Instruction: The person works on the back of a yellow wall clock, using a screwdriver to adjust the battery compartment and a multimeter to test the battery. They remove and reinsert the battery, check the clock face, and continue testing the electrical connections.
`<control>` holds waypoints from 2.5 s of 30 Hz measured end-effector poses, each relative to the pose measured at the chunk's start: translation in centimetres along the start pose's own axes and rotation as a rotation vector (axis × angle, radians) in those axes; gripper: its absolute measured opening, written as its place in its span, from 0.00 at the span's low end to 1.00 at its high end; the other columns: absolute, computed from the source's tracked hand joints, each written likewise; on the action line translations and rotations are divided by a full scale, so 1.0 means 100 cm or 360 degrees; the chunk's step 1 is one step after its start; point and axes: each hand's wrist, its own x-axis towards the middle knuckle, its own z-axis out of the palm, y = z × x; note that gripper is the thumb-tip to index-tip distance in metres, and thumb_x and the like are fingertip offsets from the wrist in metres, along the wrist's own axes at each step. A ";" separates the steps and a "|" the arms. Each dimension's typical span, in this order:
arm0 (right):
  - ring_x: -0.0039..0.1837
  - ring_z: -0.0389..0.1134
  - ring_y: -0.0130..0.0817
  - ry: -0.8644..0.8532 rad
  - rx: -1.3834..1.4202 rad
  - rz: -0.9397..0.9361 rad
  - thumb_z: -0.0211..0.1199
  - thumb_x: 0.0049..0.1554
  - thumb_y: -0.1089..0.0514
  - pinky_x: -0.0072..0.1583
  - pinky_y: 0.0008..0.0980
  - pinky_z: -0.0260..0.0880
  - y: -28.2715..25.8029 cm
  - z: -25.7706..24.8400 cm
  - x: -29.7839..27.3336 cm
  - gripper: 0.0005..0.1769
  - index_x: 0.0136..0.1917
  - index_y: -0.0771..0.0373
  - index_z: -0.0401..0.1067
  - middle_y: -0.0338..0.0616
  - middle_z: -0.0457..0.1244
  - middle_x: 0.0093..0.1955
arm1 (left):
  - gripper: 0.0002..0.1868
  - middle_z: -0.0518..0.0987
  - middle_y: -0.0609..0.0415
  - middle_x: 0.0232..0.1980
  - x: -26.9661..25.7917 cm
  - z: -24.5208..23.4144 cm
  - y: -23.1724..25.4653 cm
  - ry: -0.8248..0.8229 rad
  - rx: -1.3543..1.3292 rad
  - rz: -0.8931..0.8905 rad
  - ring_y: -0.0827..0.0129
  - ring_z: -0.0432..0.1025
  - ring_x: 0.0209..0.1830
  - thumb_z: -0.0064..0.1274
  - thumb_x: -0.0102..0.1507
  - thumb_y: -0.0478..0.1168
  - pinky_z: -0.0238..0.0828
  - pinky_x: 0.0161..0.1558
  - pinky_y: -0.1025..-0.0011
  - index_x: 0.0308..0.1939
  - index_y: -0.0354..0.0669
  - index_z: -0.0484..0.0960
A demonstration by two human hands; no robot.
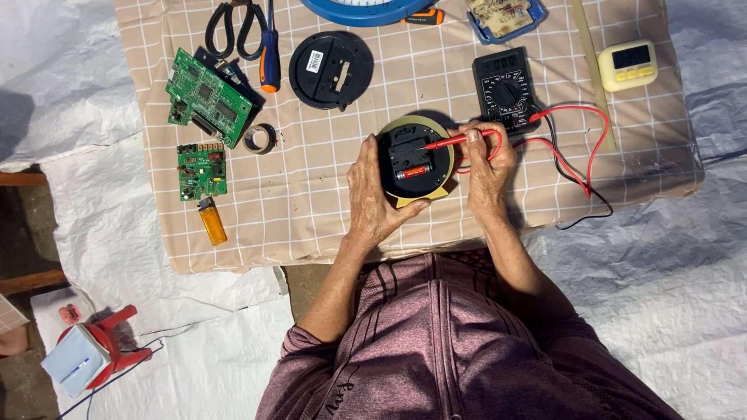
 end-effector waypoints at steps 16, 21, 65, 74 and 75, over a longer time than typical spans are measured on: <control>0.53 0.73 0.37 0.0017 -0.0092 0.0029 0.57 0.67 0.60 0.53 0.26 0.75 0.020 -0.007 0.000 0.05 0.50 0.64 0.68 0.48 0.67 0.50 | 0.72 0.56 0.34 0.78 0.000 -0.001 0.000 -0.0022 0.0006 -0.0011 0.47 0.56 0.77 0.75 0.44 0.64 0.43 0.75 0.53 0.79 0.39 0.49; 0.54 0.74 0.39 0.0040 -0.0084 0.0070 0.56 0.66 0.61 0.55 0.29 0.76 0.017 -0.007 0.000 0.04 0.50 0.64 0.68 0.48 0.67 0.50 | 0.71 0.54 0.35 0.78 0.003 -0.007 0.007 -0.0076 -0.0073 -0.0053 0.45 0.54 0.78 0.77 0.44 0.60 0.42 0.76 0.53 0.80 0.41 0.49; 0.56 0.74 0.48 0.0011 0.0179 0.0025 0.52 0.68 0.59 0.62 0.51 0.74 0.015 0.039 0.023 0.06 0.52 0.65 0.64 0.53 0.65 0.51 | 0.70 0.52 0.36 0.78 0.037 -0.019 -0.014 0.0011 -0.0077 0.0006 0.41 0.52 0.78 0.78 0.45 0.58 0.49 0.74 0.49 0.80 0.46 0.49; 0.51 0.75 0.48 0.0048 0.0184 -0.0044 0.50 0.67 0.59 0.57 0.50 0.78 0.014 0.033 0.022 0.06 0.51 0.65 0.63 0.53 0.65 0.49 | 0.69 0.52 0.36 0.78 0.036 -0.020 -0.013 -0.0004 -0.0061 -0.0006 0.42 0.53 0.78 0.78 0.45 0.58 0.50 0.74 0.50 0.80 0.45 0.50; 0.50 0.75 0.48 0.0051 0.0124 -0.0079 0.50 0.67 0.60 0.55 0.49 0.79 0.016 0.033 0.022 0.06 0.51 0.65 0.63 0.54 0.65 0.49 | 0.69 0.52 0.36 0.78 0.037 -0.020 -0.013 -0.0008 -0.0058 -0.0005 0.42 0.53 0.78 0.77 0.45 0.59 0.49 0.74 0.50 0.80 0.45 0.50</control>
